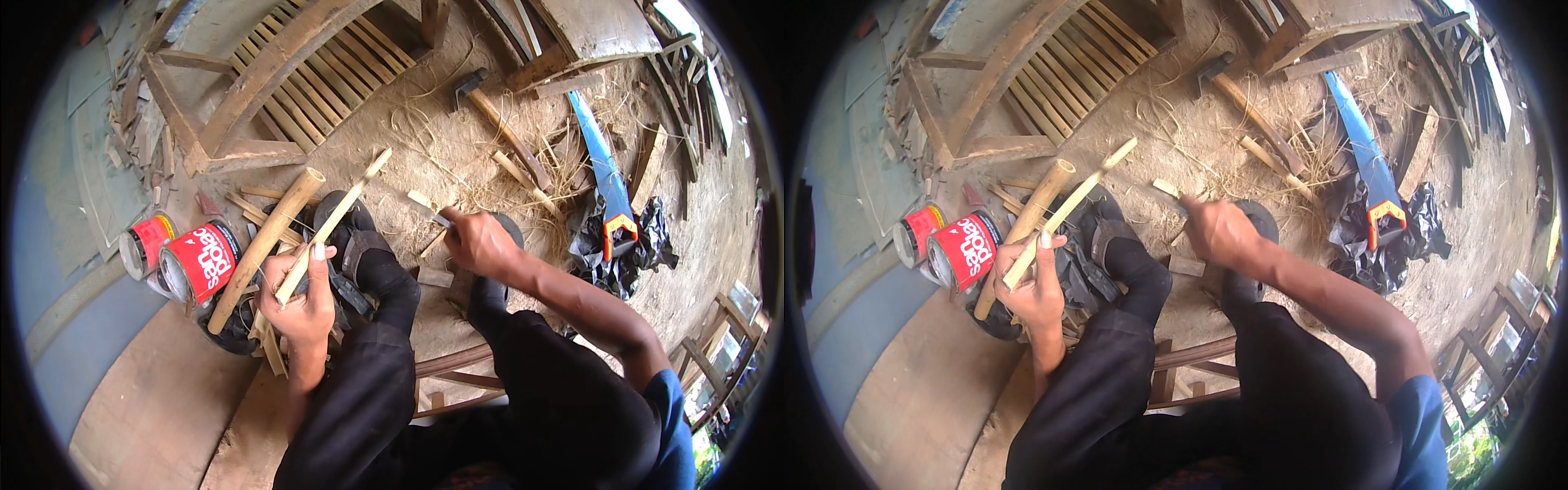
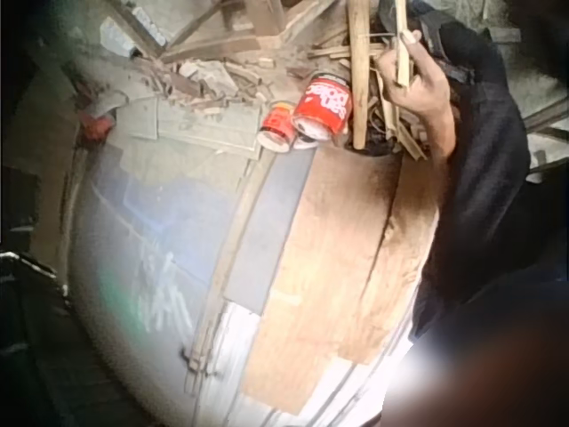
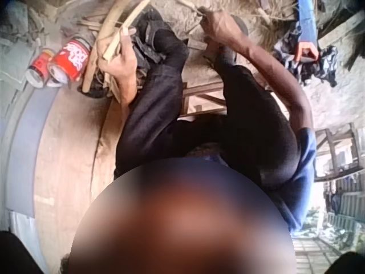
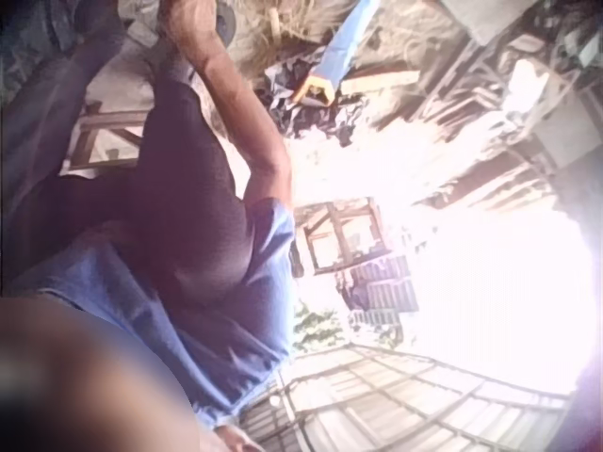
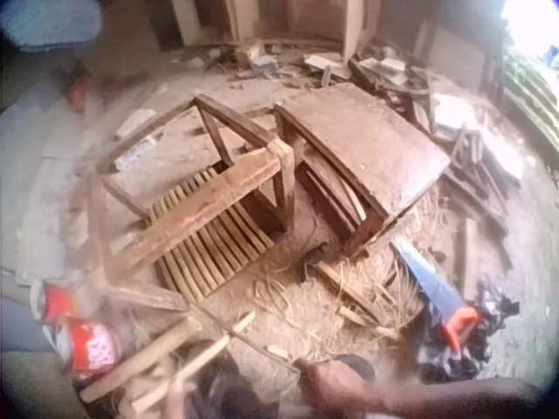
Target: The person sits on the floor and uses a knife to shave and shape thin wooden slats, then hammers them into the seat frame of a wooden chair. They repeatedly adjust the slats and tap them with a hammer to fit them into place.
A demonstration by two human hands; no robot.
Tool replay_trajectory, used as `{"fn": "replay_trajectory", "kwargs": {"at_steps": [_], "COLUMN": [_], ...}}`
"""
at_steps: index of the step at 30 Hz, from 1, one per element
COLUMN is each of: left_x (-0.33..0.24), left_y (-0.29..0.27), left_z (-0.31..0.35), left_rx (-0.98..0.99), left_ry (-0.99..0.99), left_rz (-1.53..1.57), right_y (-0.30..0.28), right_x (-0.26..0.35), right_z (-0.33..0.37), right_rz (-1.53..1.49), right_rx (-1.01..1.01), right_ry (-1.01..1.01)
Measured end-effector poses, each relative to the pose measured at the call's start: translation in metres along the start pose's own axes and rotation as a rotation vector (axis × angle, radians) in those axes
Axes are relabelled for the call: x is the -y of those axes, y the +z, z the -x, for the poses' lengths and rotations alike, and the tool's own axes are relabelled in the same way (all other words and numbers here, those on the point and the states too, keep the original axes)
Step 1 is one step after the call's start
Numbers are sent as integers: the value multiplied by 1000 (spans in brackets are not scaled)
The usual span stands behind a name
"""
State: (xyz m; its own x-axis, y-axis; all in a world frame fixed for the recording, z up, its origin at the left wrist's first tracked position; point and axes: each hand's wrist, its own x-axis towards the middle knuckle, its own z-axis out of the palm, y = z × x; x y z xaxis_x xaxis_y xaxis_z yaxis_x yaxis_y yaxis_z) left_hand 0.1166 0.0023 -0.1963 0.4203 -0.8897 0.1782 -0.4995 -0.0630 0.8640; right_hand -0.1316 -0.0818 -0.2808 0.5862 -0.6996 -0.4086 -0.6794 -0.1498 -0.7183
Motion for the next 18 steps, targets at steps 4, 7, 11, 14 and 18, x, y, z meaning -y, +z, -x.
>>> {"fn": "replay_trajectory", "kwargs": {"at_steps": [4, 7, 11, 14, 18], "left_x": [1, -1, -2, -3, -4], "left_y": [0, -1, -1, -1, -1], "left_z": [2, 2, 0, 0, 2], "left_rx": [-20, -8, -3, -39, -28], "left_ry": [-21, -55, -91, -79, -96], "left_rz": [12, -26, 28, -30, 8], "right_y": [5, 7, 9, 13, 17], "right_x": [-11, -20, -26, -32, -53], "right_z": [-7, -8, -10, -11, -12], "right_rz": [77, 105, 112, 92, 134], "right_rx": [9, 15, -12, 90, -76], "right_ry": [-7, 31, 99, 105, 99]}}
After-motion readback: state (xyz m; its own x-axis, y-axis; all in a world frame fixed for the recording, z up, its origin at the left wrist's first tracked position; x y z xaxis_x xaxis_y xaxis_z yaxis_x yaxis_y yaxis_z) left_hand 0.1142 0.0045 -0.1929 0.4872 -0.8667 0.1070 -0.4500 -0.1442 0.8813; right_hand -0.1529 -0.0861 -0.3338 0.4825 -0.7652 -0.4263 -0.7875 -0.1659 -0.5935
